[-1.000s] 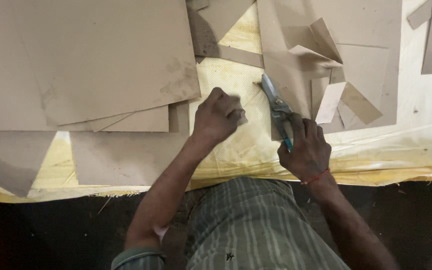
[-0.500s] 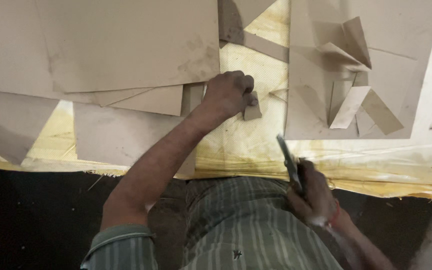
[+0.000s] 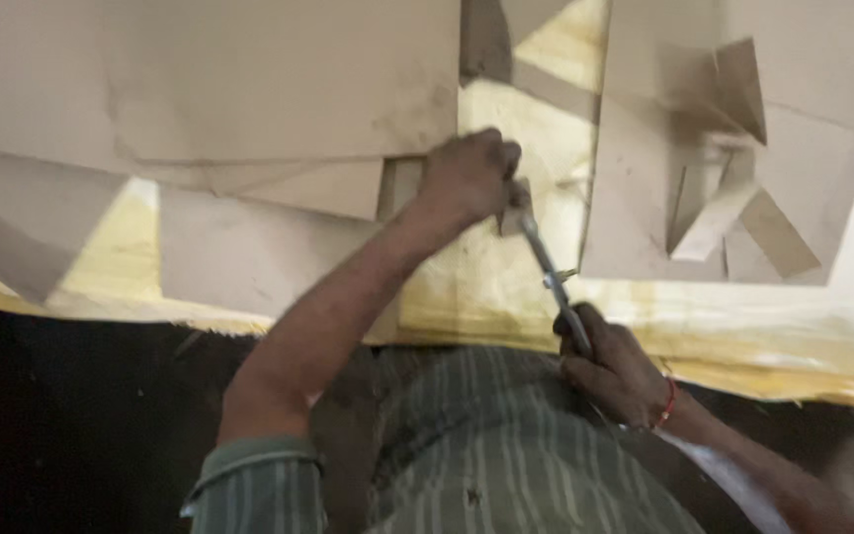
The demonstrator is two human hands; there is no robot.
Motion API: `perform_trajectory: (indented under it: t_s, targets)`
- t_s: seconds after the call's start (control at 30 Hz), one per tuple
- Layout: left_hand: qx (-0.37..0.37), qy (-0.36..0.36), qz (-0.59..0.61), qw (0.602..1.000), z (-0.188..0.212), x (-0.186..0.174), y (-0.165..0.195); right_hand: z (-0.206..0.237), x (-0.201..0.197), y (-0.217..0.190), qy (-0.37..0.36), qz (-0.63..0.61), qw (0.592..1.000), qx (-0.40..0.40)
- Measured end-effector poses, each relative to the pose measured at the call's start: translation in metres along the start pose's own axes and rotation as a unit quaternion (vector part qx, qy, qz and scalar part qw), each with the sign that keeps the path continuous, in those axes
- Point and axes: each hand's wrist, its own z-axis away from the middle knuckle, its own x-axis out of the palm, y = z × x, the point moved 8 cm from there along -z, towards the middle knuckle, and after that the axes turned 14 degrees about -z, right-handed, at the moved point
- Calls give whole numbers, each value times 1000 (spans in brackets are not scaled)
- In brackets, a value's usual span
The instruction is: The person sorts through a pile of cardboard sheets on a workbench, then uses tin snips to cut small rectangular pieces from the cardboard. They trim the cut pieces further and fold some pieces by hand, setting the cut pieces on the bench.
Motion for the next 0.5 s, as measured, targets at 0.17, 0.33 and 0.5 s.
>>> perform_trajectory:
  t_s: [0.17, 0.33, 0.5]
  targets:
    - [-24, -22, 8, 999, 0, 4, -7, 5, 1, 36, -22, -35, 985, 166]
    - [-11, 18, 3, 1000, 3, 3, -3, -2, -6, 45, 6, 18, 991, 133]
    - [5, 51, 35, 998, 11, 1, -3, -2, -15, 39, 21, -8, 993, 117]
